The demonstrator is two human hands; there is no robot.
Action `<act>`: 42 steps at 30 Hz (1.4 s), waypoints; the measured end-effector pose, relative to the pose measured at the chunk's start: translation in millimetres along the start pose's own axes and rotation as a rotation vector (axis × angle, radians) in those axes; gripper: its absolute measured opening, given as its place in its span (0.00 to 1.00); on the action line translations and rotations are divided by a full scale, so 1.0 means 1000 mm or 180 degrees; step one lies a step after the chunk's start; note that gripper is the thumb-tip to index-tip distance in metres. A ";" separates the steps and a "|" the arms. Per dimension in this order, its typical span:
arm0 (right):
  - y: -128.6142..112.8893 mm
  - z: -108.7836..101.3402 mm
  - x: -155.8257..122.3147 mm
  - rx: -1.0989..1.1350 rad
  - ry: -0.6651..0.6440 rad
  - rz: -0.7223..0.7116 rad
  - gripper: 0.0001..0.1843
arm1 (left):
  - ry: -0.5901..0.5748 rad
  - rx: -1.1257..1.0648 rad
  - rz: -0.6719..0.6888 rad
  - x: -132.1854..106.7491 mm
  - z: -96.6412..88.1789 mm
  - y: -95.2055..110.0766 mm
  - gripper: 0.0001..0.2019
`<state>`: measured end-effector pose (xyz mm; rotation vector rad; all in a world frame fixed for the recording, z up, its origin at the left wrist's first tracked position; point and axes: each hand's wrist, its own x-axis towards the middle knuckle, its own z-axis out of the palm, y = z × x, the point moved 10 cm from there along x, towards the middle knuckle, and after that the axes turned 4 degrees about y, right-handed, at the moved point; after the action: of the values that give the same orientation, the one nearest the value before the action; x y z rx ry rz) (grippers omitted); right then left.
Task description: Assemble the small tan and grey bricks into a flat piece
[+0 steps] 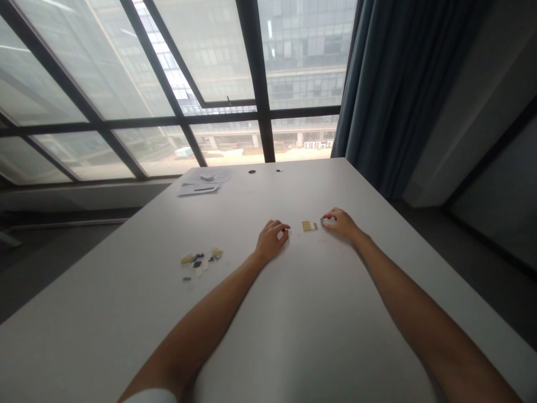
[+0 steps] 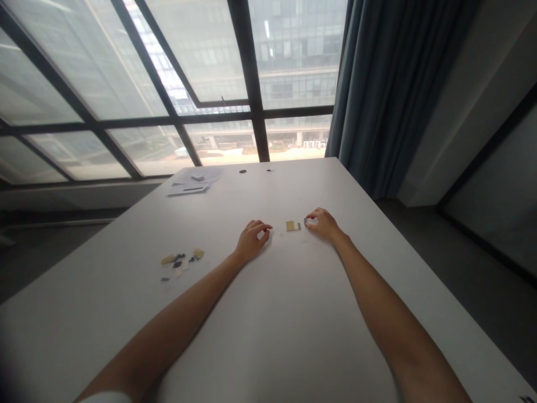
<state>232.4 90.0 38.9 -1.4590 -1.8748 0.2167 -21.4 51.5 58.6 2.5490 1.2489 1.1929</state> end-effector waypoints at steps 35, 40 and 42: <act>0.002 0.023 -0.007 -0.0132 -0.0294 0.0246 0.15 | 0.0014 -0.0098 -0.0170 0.001 0.005 -0.011 0.11; 0.001 0.023 -0.007 -0.0221 -0.0273 0.0252 0.14 | 0.0032 -0.0109 -0.0141 0.002 0.005 -0.010 0.10; 0.000 0.024 -0.007 -0.0226 -0.0266 0.0227 0.14 | 0.0038 -0.0123 -0.0134 0.002 0.005 -0.010 0.10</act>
<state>217.8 90.8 18.9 -1.5884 -1.9161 0.2509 -23.8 60.5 52.8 2.4796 1.2626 1.2135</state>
